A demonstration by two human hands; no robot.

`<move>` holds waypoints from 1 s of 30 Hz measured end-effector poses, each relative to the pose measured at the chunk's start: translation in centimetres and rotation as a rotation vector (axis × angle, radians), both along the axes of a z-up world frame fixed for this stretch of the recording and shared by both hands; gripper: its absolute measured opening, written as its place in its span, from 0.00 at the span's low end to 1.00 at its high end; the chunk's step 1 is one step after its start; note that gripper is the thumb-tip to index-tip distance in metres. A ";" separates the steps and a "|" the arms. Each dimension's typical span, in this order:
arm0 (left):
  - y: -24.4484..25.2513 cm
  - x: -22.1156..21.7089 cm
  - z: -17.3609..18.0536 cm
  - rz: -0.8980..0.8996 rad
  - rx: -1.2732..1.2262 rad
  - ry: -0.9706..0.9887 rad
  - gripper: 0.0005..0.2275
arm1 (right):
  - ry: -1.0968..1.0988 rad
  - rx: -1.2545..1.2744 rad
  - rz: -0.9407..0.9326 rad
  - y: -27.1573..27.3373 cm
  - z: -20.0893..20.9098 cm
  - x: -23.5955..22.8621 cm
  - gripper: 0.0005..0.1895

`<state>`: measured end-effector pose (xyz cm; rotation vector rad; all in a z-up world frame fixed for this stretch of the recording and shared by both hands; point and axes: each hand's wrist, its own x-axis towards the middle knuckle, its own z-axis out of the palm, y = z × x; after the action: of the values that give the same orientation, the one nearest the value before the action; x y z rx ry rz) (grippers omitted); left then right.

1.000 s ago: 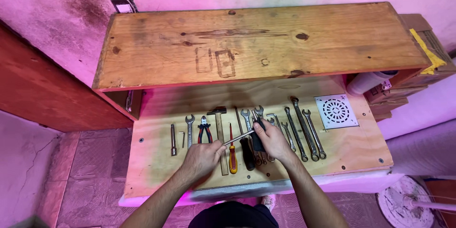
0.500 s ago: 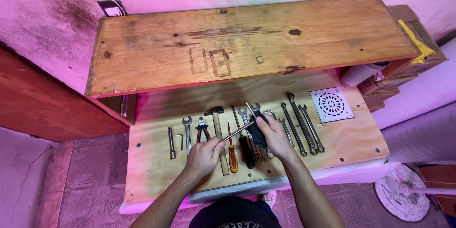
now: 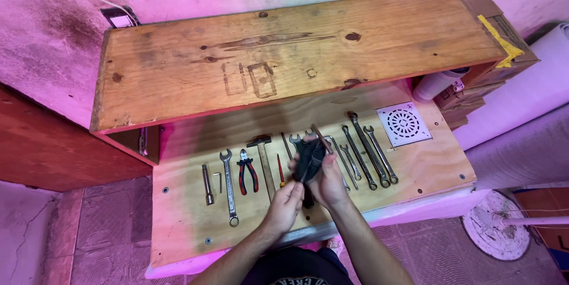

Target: The person wipes multiple hand tools with a black cloth on a wooden workbench. They handle wrenches, pliers, a hammer, and screwdrivers one by one, wiping each tool and placing it back on the bench. The person also wipes the workbench surface with the cloth.

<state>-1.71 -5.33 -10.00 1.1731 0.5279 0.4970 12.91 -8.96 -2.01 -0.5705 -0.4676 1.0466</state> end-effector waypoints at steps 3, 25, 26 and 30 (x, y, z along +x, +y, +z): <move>-0.9 -0.5 -0.8 -0.187 -0.113 0.065 0.22 | -0.148 -0.063 -0.096 -0.9 -0.1 -0.2 0.35; 5.6 -2.8 9.3 -0.104 0.256 0.368 0.07 | -2.174 -0.427 -0.375 -2.5 -1.6 1.9 0.16; 6.3 -2.8 8.9 -0.043 0.237 0.406 0.07 | -2.187 -0.484 -0.396 -2.8 -1.7 2.5 0.16; 8.6 -4.1 5.0 0.066 0.219 0.236 0.07 | -2.221 -0.564 -0.371 -4.8 -3.2 4.2 0.20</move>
<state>-5.83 3.25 -5.00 1.4379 0.7309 0.4844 17.11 -13.72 -5.20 -2.1526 -1.8559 -0.3112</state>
